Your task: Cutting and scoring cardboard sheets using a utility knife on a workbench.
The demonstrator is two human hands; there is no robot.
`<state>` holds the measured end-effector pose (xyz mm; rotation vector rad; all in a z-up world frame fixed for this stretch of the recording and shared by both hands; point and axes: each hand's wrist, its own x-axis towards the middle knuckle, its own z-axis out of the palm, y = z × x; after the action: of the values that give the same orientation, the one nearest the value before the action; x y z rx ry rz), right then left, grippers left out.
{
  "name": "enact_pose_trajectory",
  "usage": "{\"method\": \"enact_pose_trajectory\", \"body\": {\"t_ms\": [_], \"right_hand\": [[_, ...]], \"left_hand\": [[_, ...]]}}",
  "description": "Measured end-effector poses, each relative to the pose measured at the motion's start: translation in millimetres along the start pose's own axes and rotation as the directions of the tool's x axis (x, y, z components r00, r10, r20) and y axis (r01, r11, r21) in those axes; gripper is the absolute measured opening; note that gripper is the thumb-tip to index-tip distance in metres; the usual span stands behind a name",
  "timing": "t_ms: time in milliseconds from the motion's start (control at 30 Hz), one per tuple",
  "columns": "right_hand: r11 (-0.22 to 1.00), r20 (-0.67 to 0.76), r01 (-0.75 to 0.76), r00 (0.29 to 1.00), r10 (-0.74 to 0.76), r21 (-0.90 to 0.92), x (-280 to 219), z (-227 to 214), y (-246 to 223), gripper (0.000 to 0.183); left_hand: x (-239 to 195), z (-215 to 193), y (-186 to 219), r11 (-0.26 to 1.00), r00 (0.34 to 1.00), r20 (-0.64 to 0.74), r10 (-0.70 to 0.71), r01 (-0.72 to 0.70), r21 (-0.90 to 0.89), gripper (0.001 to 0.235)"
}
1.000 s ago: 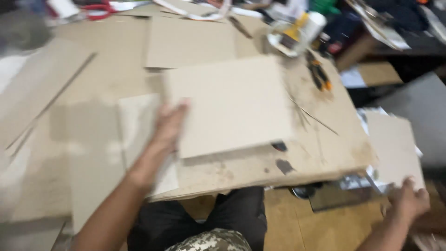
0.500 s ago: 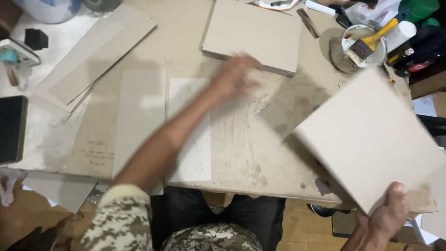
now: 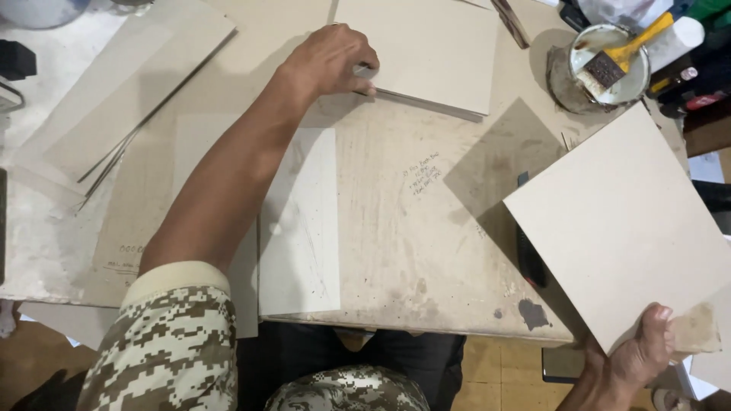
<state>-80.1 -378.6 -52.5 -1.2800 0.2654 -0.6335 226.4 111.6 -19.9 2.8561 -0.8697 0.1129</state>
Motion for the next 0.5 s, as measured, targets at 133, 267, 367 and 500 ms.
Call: {"method": "enact_pose_trajectory", "body": {"t_ms": [133,267,367,500], "right_hand": [[0.998,-0.107,-0.058,0.992,0.059,0.020,-5.7,12.9,-7.9,0.081],[0.999,-0.104,-0.025,0.994,0.028,0.024,-2.6,6.9,-4.2,0.068],[0.983,0.159,0.126,0.982,-0.104,-0.131,-2.2,6.7,-4.1,0.083],[0.998,-0.069,-0.060,0.996,0.061,0.017,-5.4,13.2,-8.4,0.089]], "left_hand": [[0.3,-2.2,-2.1,0.998,0.999,0.044,0.026,-0.028,0.049,0.033],[-1.9,-7.0,1.1,0.999,0.998,0.059,0.025,-0.027,0.025,0.034],[-1.7,-5.6,-2.8,0.999,0.998,0.057,0.035,-0.034,-0.019,0.034],[-1.0,-5.7,-2.7,0.999,0.998,0.041,0.043,-0.042,-0.030,0.033]]}}
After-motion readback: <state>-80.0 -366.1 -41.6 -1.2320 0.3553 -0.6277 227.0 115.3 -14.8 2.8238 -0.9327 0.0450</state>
